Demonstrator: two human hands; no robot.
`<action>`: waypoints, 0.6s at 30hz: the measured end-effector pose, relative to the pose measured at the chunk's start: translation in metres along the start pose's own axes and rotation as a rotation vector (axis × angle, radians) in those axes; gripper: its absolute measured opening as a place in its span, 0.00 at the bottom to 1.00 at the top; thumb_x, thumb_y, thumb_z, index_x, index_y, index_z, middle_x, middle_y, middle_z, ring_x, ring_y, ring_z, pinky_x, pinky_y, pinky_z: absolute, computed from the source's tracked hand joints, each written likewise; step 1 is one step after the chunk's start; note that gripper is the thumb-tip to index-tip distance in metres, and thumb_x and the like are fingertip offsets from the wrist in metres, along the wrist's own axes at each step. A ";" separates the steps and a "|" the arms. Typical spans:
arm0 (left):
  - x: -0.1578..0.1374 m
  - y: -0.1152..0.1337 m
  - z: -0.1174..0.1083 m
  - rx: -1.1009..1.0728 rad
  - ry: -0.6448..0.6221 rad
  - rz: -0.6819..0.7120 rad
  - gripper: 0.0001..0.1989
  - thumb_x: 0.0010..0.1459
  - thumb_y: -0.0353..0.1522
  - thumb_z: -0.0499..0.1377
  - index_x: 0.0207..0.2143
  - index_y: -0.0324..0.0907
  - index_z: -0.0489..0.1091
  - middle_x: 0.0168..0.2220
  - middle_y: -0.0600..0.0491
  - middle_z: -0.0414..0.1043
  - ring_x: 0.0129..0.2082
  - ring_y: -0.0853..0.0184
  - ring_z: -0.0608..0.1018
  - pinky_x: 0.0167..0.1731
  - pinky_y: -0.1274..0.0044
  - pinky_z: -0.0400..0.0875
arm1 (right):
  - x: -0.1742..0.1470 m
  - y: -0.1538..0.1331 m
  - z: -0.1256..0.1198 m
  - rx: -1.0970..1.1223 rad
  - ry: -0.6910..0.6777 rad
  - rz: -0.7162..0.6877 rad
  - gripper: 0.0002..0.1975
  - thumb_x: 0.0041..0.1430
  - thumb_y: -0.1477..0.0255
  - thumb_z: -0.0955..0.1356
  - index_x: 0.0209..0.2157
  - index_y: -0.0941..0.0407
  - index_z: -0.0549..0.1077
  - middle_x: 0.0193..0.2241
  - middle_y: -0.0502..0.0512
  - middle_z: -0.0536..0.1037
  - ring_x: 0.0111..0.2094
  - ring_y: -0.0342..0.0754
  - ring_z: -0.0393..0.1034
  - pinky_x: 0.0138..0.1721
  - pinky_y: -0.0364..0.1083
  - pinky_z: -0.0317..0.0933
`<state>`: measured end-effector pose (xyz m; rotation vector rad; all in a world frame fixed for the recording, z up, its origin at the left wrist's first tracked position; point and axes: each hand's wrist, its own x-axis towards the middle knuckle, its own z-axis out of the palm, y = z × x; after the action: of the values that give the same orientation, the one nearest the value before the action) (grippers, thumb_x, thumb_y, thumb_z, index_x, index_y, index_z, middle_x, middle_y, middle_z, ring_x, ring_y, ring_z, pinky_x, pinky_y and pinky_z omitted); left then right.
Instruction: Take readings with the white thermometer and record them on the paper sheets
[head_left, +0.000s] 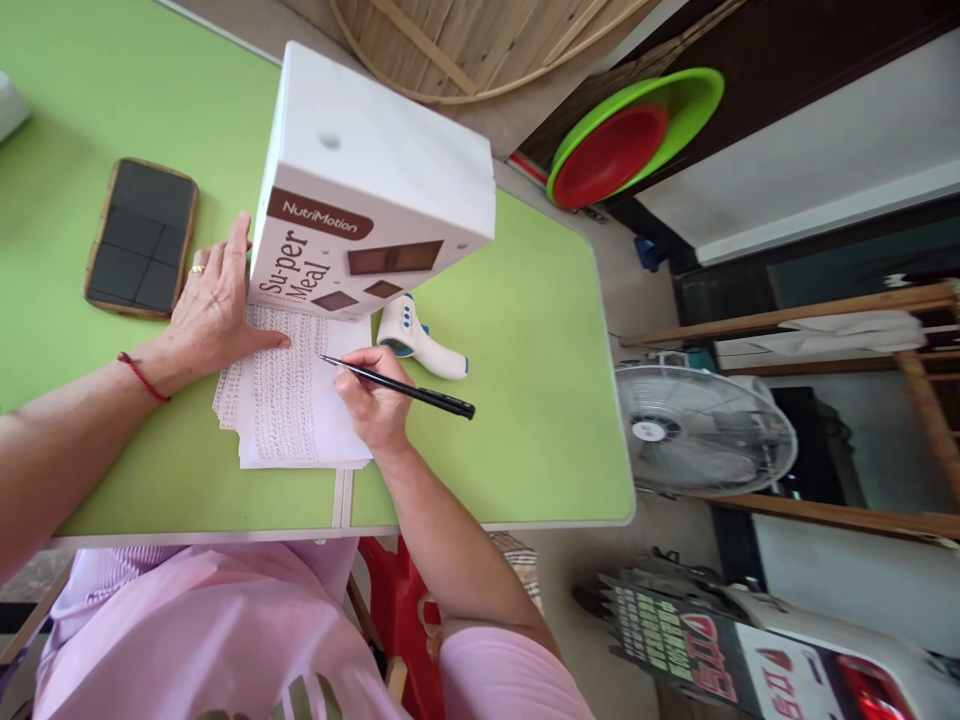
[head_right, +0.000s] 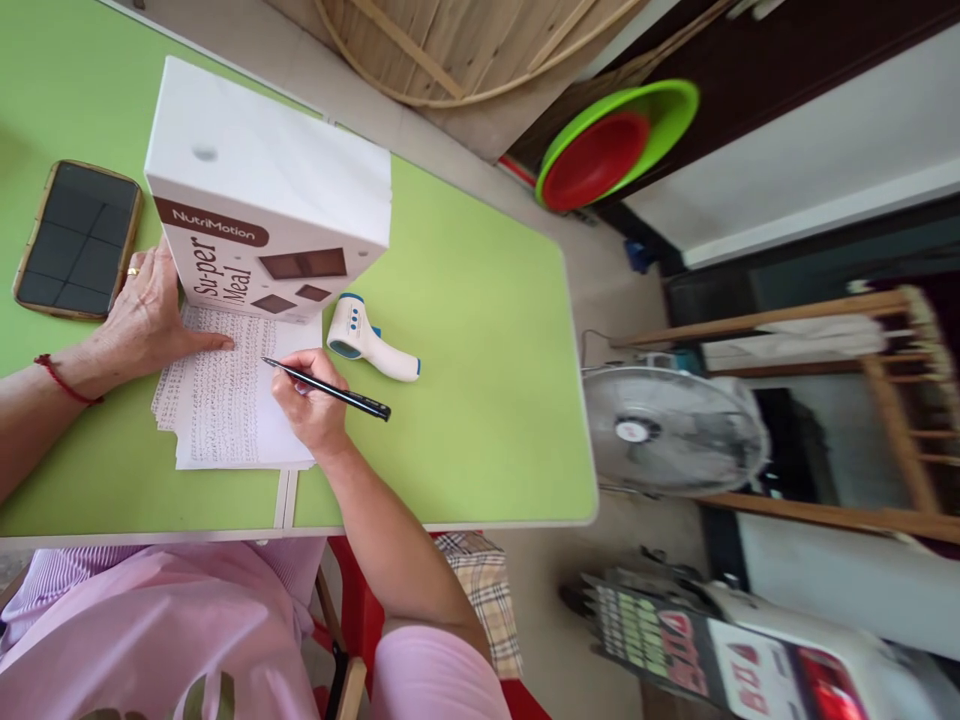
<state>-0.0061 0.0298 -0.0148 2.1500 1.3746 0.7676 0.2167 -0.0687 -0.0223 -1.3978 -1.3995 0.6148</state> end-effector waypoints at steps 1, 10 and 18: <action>0.000 -0.001 0.001 -0.001 0.004 0.004 0.66 0.44 0.41 0.81 0.76 0.41 0.47 0.73 0.32 0.58 0.74 0.26 0.58 0.74 0.39 0.48 | 0.000 0.000 0.000 -0.030 0.018 -0.034 0.09 0.58 0.62 0.70 0.31 0.52 0.70 0.22 0.45 0.72 0.21 0.42 0.64 0.25 0.43 0.63; 0.001 -0.001 0.000 0.001 0.003 0.006 0.63 0.42 0.40 0.82 0.74 0.42 0.52 0.71 0.33 0.60 0.72 0.28 0.62 0.74 0.40 0.51 | 0.003 0.002 0.000 -0.088 0.046 -0.214 0.10 0.65 0.63 0.69 0.30 0.51 0.71 0.22 0.44 0.70 0.22 0.42 0.63 0.26 0.43 0.62; 0.000 0.002 -0.002 -0.026 -0.012 -0.004 0.62 0.43 0.40 0.82 0.74 0.43 0.53 0.72 0.34 0.59 0.73 0.28 0.61 0.75 0.41 0.50 | 0.005 0.000 -0.001 -0.068 -0.038 -0.169 0.10 0.64 0.63 0.69 0.30 0.51 0.69 0.22 0.44 0.69 0.23 0.43 0.62 0.27 0.44 0.63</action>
<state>-0.0064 0.0295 -0.0119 2.1277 1.3556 0.7654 0.2187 -0.0647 -0.0202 -1.3103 -1.5627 0.4901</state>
